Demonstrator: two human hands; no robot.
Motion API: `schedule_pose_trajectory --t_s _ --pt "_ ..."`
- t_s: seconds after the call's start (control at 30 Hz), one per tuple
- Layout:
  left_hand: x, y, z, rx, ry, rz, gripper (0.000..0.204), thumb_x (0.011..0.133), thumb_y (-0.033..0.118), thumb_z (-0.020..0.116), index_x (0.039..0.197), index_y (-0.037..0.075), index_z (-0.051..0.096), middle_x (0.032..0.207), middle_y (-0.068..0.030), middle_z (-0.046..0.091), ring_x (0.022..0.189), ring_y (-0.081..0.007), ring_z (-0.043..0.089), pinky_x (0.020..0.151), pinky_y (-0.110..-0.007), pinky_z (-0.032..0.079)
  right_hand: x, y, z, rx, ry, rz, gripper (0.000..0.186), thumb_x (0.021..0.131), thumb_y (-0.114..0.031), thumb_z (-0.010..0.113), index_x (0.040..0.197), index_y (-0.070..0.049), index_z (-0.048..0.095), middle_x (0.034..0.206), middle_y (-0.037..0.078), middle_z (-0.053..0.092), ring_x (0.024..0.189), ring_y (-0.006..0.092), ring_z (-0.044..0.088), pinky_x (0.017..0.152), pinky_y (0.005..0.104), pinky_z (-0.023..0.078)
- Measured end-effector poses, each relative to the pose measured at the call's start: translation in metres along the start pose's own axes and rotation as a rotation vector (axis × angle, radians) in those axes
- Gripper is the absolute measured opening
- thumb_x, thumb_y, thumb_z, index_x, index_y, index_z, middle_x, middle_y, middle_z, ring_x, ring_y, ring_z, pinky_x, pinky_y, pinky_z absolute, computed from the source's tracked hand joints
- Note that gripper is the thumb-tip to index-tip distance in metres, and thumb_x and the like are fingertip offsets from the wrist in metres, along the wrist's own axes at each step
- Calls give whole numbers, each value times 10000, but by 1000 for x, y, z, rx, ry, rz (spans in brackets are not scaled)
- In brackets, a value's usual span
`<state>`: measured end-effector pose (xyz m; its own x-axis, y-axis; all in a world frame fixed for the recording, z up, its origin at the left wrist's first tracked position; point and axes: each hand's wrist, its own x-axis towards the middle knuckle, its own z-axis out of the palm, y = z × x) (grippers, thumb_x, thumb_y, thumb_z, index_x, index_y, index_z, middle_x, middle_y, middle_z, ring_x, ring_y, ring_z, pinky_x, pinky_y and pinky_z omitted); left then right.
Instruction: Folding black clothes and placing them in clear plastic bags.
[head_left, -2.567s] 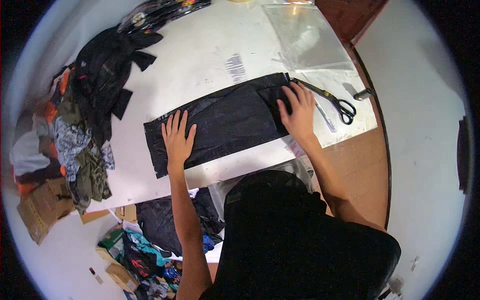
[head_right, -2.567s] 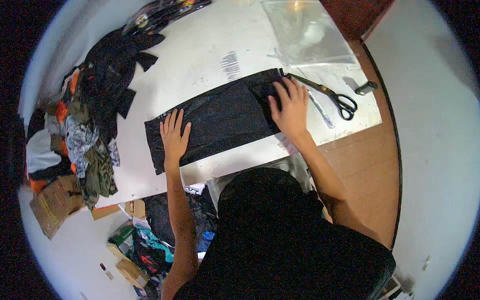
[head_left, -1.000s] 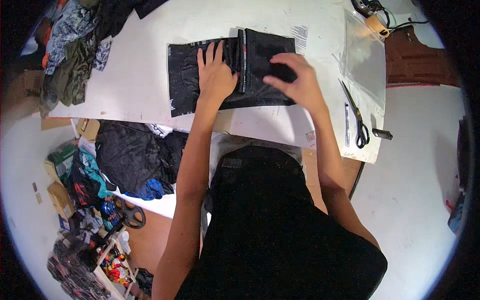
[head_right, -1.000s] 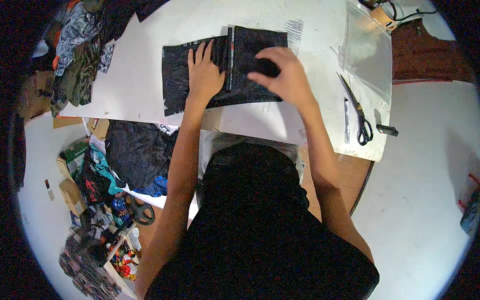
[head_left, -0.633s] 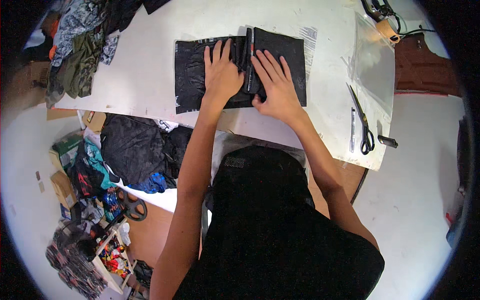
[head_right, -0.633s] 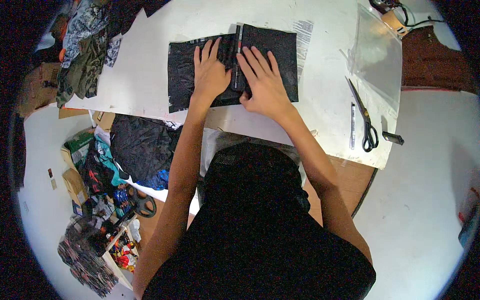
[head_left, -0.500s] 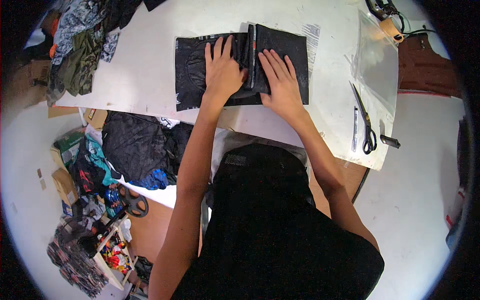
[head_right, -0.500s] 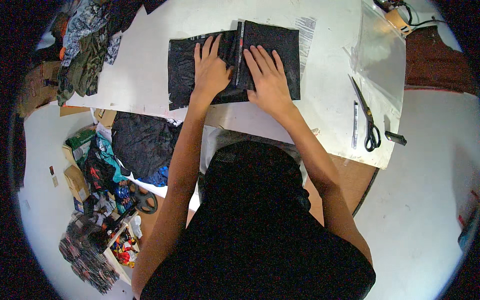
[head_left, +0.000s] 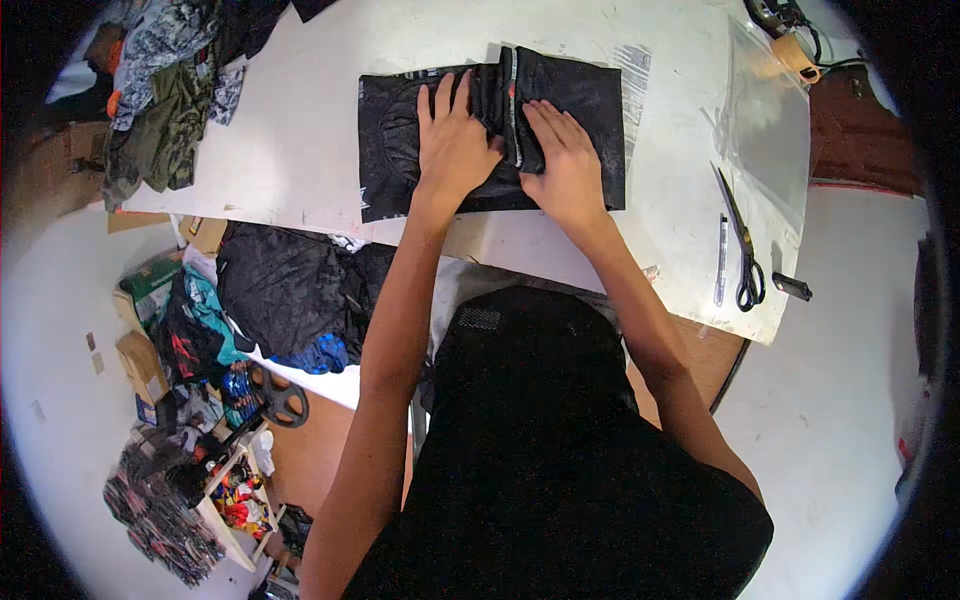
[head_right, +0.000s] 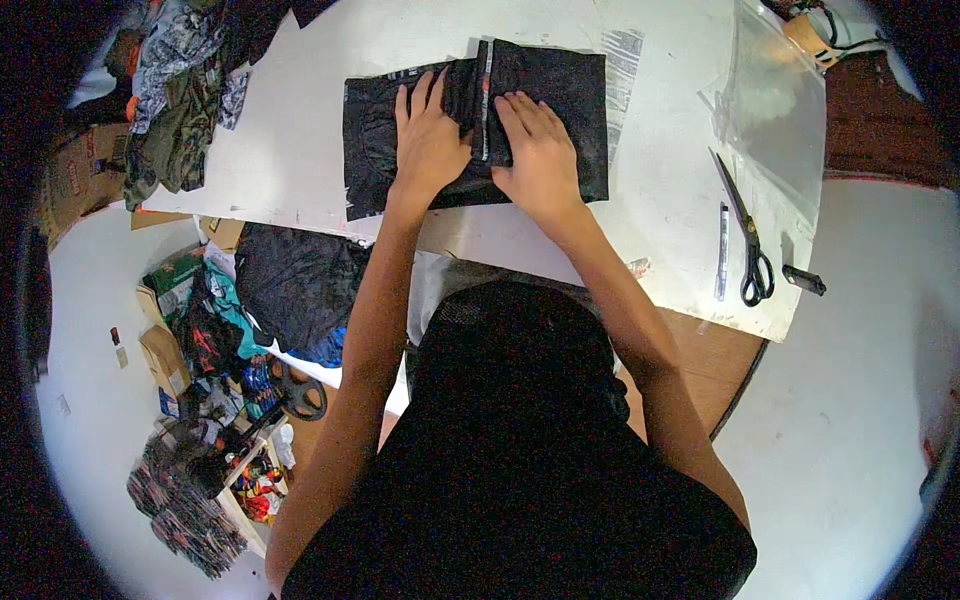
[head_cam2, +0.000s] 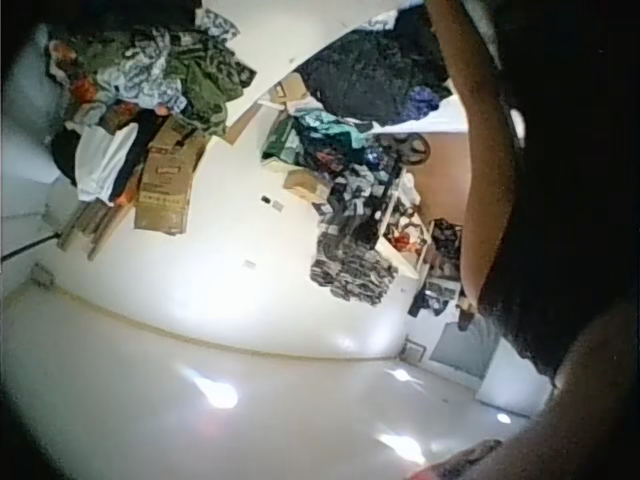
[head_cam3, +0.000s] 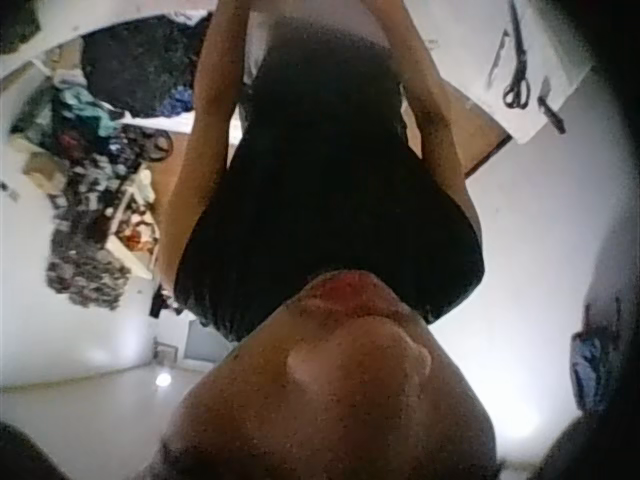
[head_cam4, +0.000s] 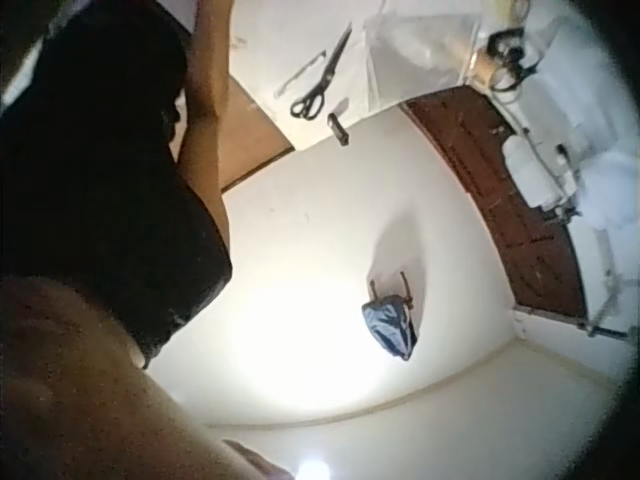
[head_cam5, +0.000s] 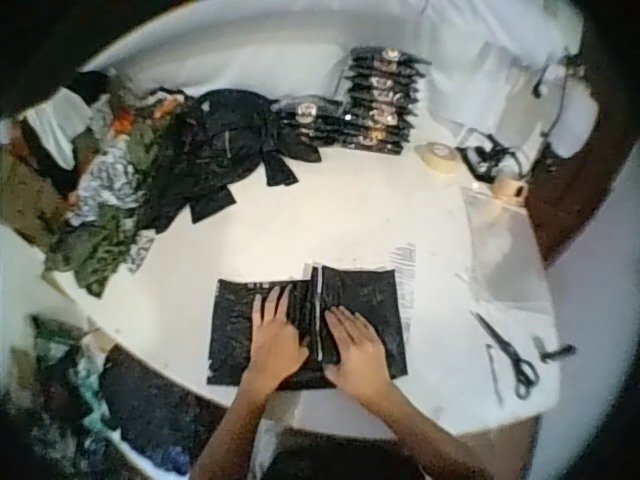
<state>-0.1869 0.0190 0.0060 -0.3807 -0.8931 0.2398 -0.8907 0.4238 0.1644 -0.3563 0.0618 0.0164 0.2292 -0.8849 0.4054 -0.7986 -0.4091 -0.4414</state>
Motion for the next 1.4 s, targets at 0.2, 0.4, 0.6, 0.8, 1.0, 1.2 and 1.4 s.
schedule_pose_trajectory --t_s 0.2,0.4,0.6,0.8,1.0,1.2,1.4 --pt "1 2 -2 7 -41 -5 304 741 289 719 864 17 778 1461 -199 448 1387 -372 321 1165 -573 150 4 2 6 -33 34 71 608 629 8 718 1230 -36 630 1248 130 652 1222 294 582 1066 426 427" --pt "-1 -3 10 -78 151 44 494 769 242 684 1230 71 639 1447 -203 457 1386 -386 330 1158 -589 168 0 6 1 135 141 -23 561 629 29 676 1186 -34 648 1196 139 676 1159 283 632 1022 427 475" --pt "-8 -14 18 -209 210 81 558 748 252 700 1274 96 595 1446 -180 469 1386 -388 340 1166 -584 171 -10 -6 6 208 152 -85 530 657 14 657 1185 -21 658 1238 141 661 1207 281 608 1054 440 448" --pt "-1 -17 0 -300 112 82 535 756 214 699 1264 78 602 1480 -169 447 1406 -353 347 1180 -546 198 -15 -7 10 143 98 -50 585 630 17 683 1212 -17 646 1265 146 647 1255 280 570 1109 444 389" --pt "-10 -52 -32 -50 43 167 499 866 131 595 1353 42 532 1401 -123 547 1353 -311 450 1160 -527 250 -17 -4 9 104 26 -79 697 553 36 736 1239 -34 635 1315 121 622 1302 262 526 1136 440 365" --pt "-18 -52 -22 -370 110 91 513 958 329 563 1436 156 496 1439 -109 523 1372 -328 429 1157 -564 200 -17 -12 8 44 -17 -75 726 539 1 770 1250 -44 632 1345 107 602 1328 264 498 1156 442 336" --pt "-19 -51 -22 -240 89 147 605 886 486 641 1412 205 541 1487 -95 475 1396 -319 397 1150 -592 178 -17 -29 19 -40 2 -94 686 742 -345 792 1285 18 582 1381 198 539 1367 329 436 1152 532 278"
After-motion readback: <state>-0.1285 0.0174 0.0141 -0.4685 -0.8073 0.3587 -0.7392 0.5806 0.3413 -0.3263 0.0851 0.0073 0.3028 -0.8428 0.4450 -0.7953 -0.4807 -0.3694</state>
